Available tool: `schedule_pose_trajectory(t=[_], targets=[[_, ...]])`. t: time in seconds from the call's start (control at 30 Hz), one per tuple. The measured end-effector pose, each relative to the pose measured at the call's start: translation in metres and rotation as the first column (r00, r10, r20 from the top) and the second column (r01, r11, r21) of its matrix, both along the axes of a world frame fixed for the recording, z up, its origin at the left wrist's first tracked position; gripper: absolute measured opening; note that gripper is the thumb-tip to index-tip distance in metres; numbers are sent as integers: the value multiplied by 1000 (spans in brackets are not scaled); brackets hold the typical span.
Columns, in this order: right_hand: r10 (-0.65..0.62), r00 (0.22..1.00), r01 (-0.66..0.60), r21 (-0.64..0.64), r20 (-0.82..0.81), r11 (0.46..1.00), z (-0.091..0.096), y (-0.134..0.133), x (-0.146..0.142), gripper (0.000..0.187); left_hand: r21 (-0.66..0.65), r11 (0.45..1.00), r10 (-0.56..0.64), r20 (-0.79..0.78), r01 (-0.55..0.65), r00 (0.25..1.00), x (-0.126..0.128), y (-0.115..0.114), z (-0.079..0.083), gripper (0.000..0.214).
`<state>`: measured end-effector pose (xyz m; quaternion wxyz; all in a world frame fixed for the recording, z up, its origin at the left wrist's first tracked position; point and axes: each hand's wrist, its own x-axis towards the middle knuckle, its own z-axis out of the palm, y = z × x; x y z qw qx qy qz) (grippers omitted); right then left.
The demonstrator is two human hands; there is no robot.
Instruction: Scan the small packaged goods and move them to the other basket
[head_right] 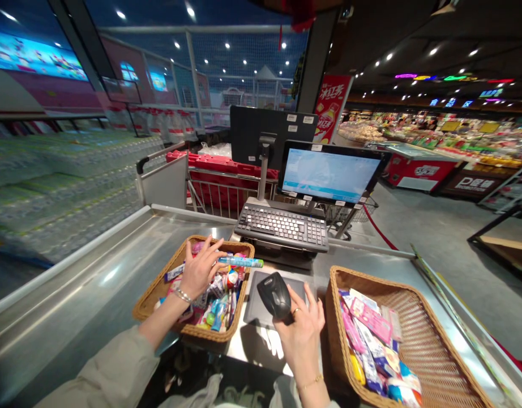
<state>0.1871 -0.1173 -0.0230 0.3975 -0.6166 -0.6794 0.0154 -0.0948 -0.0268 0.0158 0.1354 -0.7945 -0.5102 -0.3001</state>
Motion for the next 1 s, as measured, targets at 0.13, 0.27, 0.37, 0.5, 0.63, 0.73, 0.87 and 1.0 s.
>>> schedule_pose_trajectory(t=[0.13,0.27,0.37,0.5,0.63,0.73,0.87,1.0], targets=[[-4,1000,4,8,7,1000,-1,-1,0,17,4,1000,0,1,0,1000,1,0,1,20],[-3,1000,3,9,6,1000,-1,-1,-1,16,-2,1000,-1,2,1,1000,1,1,0,18],[3,1000,-3,12,5,1000,-1,0,-1,16,2,1000,-3,-1,3,1000,1,2,-1,19],[-1,1000,1,10,-4,1000,-1,1,-1,15,0,1000,-4,2,4,1000,1,3,-1,19],[-7,1000,7,-6,-15,1000,-1,0,-1,16,-12,1000,-8,8,8,1000,1,4,-1,19],[-3,1000,3,-22,-11,1000,-1,0,-1,17,-16,1000,-11,11,11,1000,1,5,-1,19],[-3,1000,3,-21,11,1000,-2,0,1,20,-11,1000,-19,19,19,1000,3,5,0,19],[-30,999,30,1,24,1000,-3,0,3,26,-9,1000,-22,20,22,1000,6,5,2,19]])
